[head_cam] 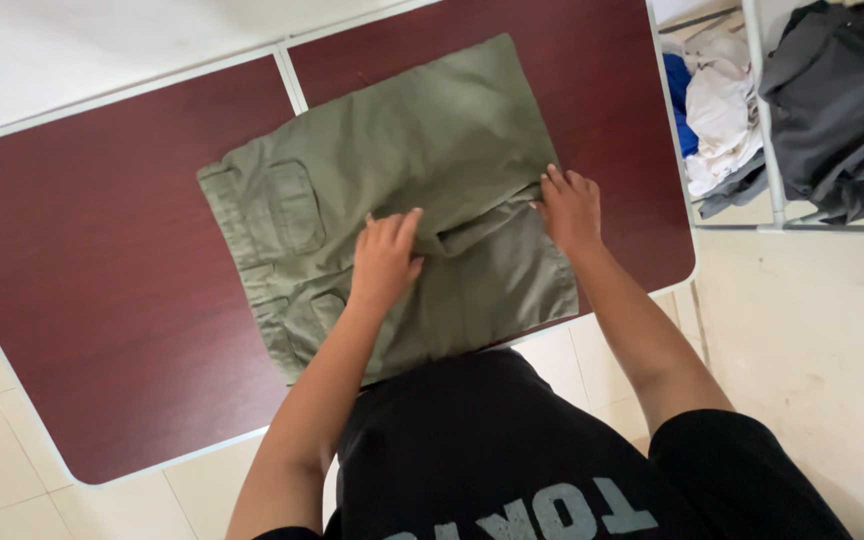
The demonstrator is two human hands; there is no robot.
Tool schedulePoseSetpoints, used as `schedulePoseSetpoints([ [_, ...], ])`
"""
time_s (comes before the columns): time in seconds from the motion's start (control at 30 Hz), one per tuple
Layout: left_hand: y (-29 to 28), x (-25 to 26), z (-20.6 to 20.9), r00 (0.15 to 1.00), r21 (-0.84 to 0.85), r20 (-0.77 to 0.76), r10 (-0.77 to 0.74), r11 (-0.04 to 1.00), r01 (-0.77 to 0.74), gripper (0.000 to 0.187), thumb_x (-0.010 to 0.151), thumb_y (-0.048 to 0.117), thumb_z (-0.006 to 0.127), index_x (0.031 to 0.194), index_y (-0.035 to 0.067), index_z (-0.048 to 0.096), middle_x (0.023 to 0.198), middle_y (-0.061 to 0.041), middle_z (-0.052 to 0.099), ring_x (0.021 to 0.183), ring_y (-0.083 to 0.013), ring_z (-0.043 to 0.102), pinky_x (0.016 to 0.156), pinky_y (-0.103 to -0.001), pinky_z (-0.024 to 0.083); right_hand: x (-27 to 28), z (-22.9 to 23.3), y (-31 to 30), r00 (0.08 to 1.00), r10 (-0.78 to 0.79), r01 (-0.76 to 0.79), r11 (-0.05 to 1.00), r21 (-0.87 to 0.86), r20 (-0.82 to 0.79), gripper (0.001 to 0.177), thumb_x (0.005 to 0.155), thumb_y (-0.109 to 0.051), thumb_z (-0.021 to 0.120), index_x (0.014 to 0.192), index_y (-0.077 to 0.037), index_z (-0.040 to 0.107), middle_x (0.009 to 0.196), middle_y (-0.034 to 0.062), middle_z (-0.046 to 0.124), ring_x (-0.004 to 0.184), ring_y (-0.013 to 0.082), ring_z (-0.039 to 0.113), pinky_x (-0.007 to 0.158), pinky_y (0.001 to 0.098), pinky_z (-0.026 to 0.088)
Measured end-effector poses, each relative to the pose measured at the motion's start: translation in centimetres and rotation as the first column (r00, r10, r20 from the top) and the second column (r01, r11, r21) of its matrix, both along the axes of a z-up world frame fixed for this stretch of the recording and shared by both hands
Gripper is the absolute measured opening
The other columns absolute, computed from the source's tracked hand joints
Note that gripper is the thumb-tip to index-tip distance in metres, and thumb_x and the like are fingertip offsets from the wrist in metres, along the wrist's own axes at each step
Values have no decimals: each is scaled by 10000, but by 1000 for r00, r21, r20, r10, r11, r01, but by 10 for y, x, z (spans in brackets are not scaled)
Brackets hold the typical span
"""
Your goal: The person takes a pair of shorts from a pile, spreads them flat on a table, and folds them into a rectangular shape.
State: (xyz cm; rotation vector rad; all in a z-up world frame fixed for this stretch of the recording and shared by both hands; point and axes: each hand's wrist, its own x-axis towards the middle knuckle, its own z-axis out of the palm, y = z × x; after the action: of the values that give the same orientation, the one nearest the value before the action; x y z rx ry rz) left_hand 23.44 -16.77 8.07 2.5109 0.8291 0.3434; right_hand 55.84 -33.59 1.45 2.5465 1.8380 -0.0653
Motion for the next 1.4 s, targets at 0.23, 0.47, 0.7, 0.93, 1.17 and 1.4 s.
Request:
schedulePoseSetpoints([
  [0.23,-8,-27,-53,977,97,-214,17,995,4,505,834,241,845,1249,183,564,1300,-44,584,1296,-291,536,1134,-465,435,-11,15,-46,987,-162,159,979,-128,-9,460,947,-329,758,1314,-70,661,1503,95,587,1315,306,526,1125,500,369],
  [0.47,-2,2,-18,995,-7,-82,-61,998,61,695,636,216,837,1271,83,587,1243,-101,592,1177,-315,540,953,-525,413,-61,72,-15,994,-15,5,996,-90,-109,995,643,-373,868,1494,-76,447,1550,193,355,1423,410,378,1157,603,205],
  [0.7,-7,27,-66,996,-72,-88,-18,997,12,313,838,165,791,1127,204,676,1178,43,690,1185,-223,601,1031,-450,455,-87,28,21,935,34,-31,999,12,-353,503,899,-183,801,1349,-186,577,1285,24,609,1291,226,544,1275,500,282],
  [0.93,-2,19,-52,994,-47,-7,-106,993,106,435,690,173,799,1095,112,655,1077,-77,666,1083,-338,587,917,-512,447,-79,45,0,937,132,-77,981,176,-325,513,676,-121,783,1171,-40,674,1194,192,585,1186,398,525,1075,610,302],
  [1.17,-12,22,-62,994,95,-88,-60,993,68,358,731,105,749,1071,127,639,1075,-65,657,1142,-331,591,975,-483,454,-52,16,-25,986,-62,93,975,201,-155,318,834,-13,676,1139,-96,705,1236,158,596,1219,378,555,1058,538,417],
  [1.4,-1,13,-34,981,-38,105,-166,985,171,382,805,156,741,1149,48,612,1151,-139,631,1117,-352,590,995,-489,468,-25,13,-14,986,-21,44,991,130,-168,257,844,-22,687,1093,-85,706,1167,161,592,1162,385,560,995,510,444],
])
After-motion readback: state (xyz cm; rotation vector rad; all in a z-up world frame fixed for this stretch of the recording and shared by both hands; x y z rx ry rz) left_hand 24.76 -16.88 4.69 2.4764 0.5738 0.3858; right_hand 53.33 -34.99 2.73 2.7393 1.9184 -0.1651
